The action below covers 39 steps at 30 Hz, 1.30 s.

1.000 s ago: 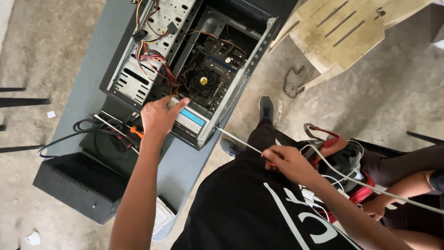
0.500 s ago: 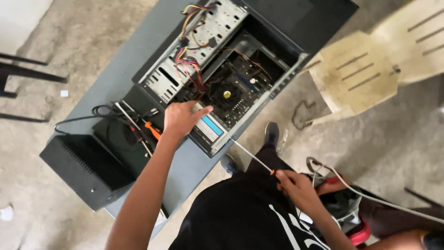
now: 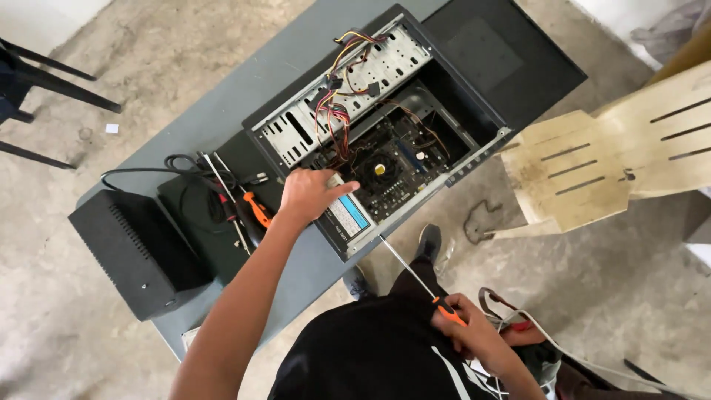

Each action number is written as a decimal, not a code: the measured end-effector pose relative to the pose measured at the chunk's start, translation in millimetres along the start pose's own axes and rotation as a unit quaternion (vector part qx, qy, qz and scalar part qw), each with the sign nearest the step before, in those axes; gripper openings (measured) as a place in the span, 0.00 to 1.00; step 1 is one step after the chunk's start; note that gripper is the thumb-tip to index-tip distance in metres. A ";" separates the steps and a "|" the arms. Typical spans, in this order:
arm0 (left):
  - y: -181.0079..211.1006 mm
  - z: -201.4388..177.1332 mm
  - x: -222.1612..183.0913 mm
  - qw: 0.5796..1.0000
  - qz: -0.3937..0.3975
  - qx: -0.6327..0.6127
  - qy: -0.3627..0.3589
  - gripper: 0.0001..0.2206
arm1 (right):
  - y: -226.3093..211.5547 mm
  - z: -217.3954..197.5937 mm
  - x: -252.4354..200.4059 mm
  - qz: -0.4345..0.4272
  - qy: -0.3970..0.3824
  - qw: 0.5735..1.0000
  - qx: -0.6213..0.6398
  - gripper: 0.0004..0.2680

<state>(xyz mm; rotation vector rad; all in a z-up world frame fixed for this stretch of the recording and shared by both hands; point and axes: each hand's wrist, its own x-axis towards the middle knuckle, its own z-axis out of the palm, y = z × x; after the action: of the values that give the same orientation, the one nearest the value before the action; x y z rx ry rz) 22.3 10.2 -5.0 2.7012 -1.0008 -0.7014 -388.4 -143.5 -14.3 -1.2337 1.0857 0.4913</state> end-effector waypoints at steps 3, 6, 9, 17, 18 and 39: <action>-1.4 3.0 -1.1 1.000 0.001 -0.012 0.010 0.36 | 27.2 -2.6 16.0 -0.137 0.066 0.982 0.113 0.11; -1.9 3.9 2.1 1.000 0.005 -0.019 0.007 0.41 | 5.6 -4.9 -1.3 -0.151 0.234 0.930 -0.239 0.17; -1.4 3.0 1.0 1.000 0.013 -0.020 0.010 0.41 | -12.7 -6.6 -9.8 -0.121 0.172 0.925 -0.316 0.17; -1.7 3.5 1.3 1.000 0.011 -0.009 0.008 0.36 | 3.1 -3.0 0.7 -0.010 -0.044 0.984 0.173 0.10; -2.7 4.4 1.5 1.000 0.016 -0.013 0.008 0.38 | 15.7 2.3 7.5 -0.116 0.070 0.985 0.111 0.07; -3.0 6.2 1.9 1.000 0.013 -0.009 0.015 0.41 | 4.1 11.6 -0.2 -0.009 -0.007 0.991 0.134 0.22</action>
<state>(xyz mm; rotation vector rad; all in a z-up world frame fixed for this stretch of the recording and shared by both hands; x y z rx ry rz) 22.3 11.2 -12.0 2.6704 -1.0165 -0.6592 -387.3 -131.6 -16.7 -1.0012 1.0893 0.3259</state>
